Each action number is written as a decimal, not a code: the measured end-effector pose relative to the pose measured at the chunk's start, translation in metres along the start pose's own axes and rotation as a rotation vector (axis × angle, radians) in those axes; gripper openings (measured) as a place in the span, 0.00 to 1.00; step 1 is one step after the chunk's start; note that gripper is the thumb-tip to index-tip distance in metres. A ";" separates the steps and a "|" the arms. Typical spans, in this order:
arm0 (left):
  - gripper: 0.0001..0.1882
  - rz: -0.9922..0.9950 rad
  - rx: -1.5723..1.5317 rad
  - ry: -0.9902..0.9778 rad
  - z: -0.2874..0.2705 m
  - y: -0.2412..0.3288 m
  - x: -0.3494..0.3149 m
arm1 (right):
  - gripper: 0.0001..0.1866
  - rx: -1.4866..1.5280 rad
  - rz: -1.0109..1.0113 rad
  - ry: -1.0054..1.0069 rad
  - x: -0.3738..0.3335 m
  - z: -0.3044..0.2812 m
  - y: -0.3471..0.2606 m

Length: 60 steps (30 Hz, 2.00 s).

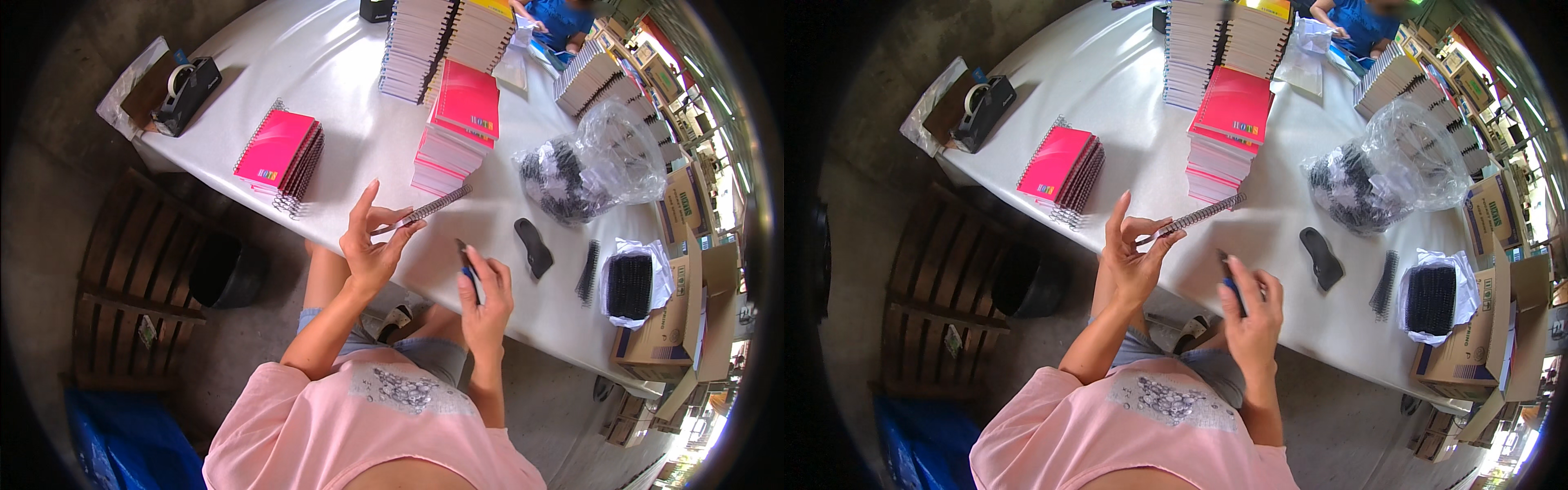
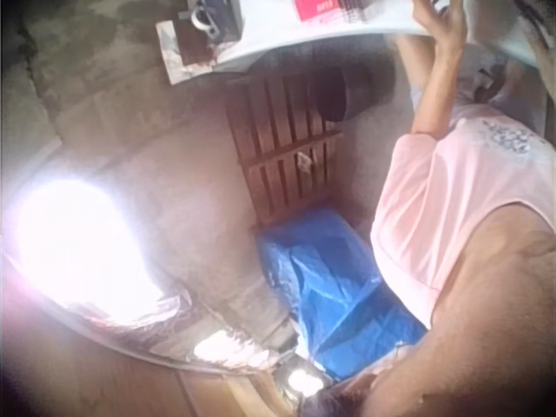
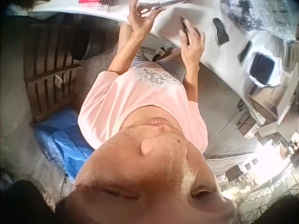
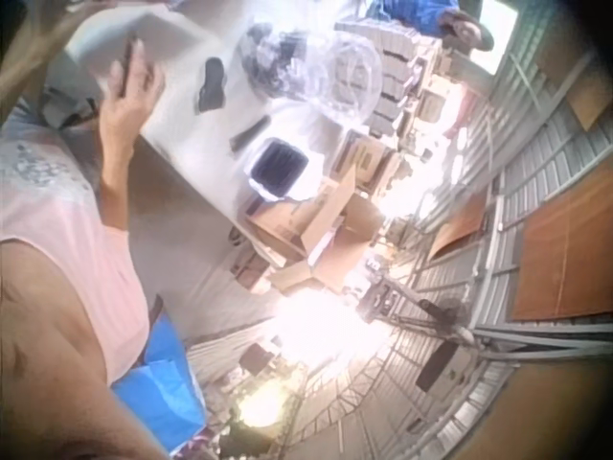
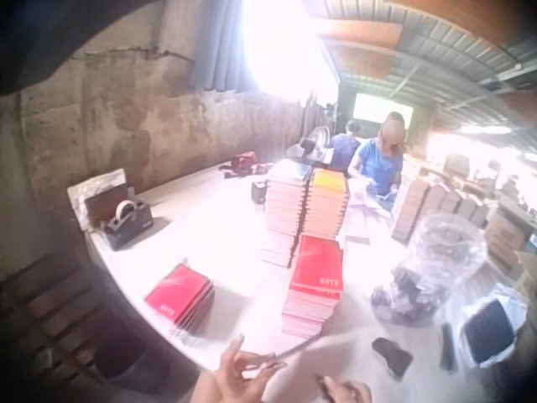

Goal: The person processes small notebooks by trimming or adjusting the spiral wire with pliers and stacking them on a table.

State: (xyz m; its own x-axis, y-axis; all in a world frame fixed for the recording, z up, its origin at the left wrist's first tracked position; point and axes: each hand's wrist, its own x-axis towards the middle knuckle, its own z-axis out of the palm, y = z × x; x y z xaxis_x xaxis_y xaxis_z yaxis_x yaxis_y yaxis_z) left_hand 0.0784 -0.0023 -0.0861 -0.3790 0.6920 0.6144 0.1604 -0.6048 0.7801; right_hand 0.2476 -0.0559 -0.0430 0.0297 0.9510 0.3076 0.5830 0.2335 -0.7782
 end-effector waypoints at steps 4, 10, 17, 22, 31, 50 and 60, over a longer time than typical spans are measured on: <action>0.44 0.103 -0.005 -0.001 0.004 0.001 0.000 | 0.16 -0.114 -0.259 -0.015 0.015 0.001 -0.037; 0.41 0.275 0.089 0.010 0.001 0.001 0.004 | 0.16 -0.239 -0.335 -0.062 0.021 0.001 -0.042; 0.34 0.441 0.169 0.062 0.003 -0.007 0.000 | 0.17 0.610 0.288 -0.516 0.019 -0.006 -0.029; 0.31 0.398 0.160 0.104 0.002 -0.006 0.000 | 0.20 1.232 0.664 -0.696 0.012 0.006 -0.018; 0.24 -0.252 -0.273 0.355 -0.024 0.015 0.023 | 0.21 -0.863 0.181 -0.203 -0.008 -0.022 0.053; 0.14 0.067 -0.076 0.338 -0.129 0.045 0.067 | 0.09 1.415 0.247 -0.378 0.152 0.154 -0.138; 0.22 -0.254 0.029 0.496 -0.173 -0.033 0.060 | 0.07 -0.148 -1.193 -0.842 0.180 0.233 -0.167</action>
State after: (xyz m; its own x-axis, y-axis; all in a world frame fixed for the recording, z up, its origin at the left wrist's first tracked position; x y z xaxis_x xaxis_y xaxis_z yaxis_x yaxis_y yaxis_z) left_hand -0.1076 -0.0089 -0.0956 -0.7916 0.5416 0.2830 0.0306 -0.4274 0.9035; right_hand -0.0333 0.1238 0.0147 -0.9608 0.0604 0.2705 -0.0004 0.9756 -0.2194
